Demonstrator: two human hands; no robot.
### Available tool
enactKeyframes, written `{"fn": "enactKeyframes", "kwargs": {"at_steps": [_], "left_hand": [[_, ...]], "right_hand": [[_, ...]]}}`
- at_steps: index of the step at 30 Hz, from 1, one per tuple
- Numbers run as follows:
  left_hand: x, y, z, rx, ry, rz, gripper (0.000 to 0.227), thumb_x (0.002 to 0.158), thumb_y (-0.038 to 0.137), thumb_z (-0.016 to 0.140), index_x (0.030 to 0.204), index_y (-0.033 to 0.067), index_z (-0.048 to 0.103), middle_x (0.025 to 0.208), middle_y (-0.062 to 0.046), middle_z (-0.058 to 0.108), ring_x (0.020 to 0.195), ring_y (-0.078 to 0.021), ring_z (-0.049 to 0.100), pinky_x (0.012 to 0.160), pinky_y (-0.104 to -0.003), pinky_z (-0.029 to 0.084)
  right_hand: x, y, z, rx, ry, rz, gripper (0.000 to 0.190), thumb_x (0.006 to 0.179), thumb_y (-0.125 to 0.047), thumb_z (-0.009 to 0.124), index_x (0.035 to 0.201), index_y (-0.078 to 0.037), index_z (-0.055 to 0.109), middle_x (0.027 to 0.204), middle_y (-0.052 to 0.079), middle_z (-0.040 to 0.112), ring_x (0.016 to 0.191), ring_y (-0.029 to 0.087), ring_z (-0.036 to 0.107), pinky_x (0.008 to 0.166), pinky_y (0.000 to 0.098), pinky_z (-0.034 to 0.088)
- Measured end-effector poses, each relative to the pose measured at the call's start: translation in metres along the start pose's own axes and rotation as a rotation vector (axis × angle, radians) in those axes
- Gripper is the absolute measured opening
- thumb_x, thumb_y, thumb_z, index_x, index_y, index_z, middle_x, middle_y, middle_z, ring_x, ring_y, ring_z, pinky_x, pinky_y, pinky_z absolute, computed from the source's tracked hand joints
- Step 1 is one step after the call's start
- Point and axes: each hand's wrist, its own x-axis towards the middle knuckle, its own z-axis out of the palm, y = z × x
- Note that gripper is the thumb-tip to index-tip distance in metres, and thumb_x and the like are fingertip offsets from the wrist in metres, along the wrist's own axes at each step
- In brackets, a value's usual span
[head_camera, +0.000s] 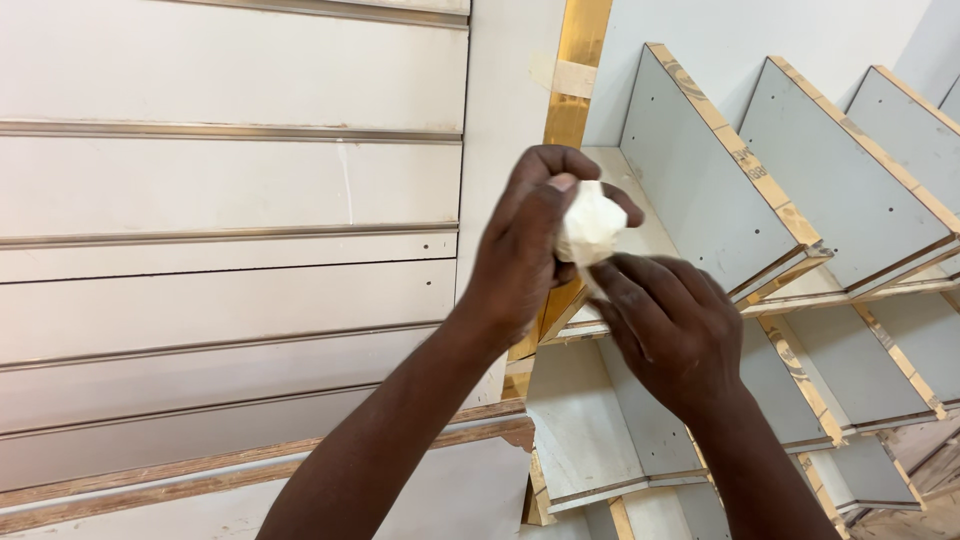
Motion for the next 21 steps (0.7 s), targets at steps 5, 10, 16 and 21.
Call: {"fn": "enactKeyframes", "kwargs": {"at_steps": [5,10,16,21], "left_hand": [[-0.005,0.0,-0.01,0.134,-0.034,0.133,0.028,0.11,0.03,0.033,0.119,0.0079,0.047,0.108,-0.01,0.068,0.075,-0.0063,0.057,0.055,-0.023,0.046],[-0.013,-0.006,0.003,0.111,-0.065,0.104,0.029,0.112,0.031,0.034,0.12,0.0083,0.051,0.096,-0.003,0.058,0.073,-0.0063,0.056,0.055,-0.024,0.048],[-0.018,-0.016,0.005,0.305,-0.013,0.157,0.048,0.114,0.052,0.034,0.117,0.0077,0.051,0.095,-0.002,0.055,0.074,-0.0063,0.057,0.059,-0.025,0.05],[-0.02,-0.016,0.002,0.586,0.099,0.307,0.053,0.114,0.055,0.036,0.12,0.0046,0.051,0.109,-0.006,0.055,0.075,-0.0087,0.052,0.066,-0.026,0.048]], "right_hand": [[-0.009,0.005,-0.013,0.582,-0.088,0.321,0.044,0.09,-0.023,0.075,0.129,-0.006,0.065,0.137,0.012,0.068,0.132,0.027,0.066,0.112,0.04,0.054],[-0.012,0.005,-0.002,0.902,0.028,0.538,0.05,0.089,-0.024,0.082,0.125,-0.001,0.056,0.123,0.011,0.067,0.121,0.021,0.067,0.111,0.0384,0.056],[-0.018,-0.001,0.011,0.967,0.126,0.565,0.036,0.094,-0.016,0.08,0.114,-0.001,0.053,0.116,0.01,0.067,0.11,0.015,0.067,0.101,0.0314,0.059],[-0.02,-0.006,0.011,1.028,0.213,0.629,0.032,0.098,-0.016,0.076,0.115,-0.002,0.053,0.113,0.009,0.066,0.104,0.012,0.066,0.096,0.0261,0.059]]}}
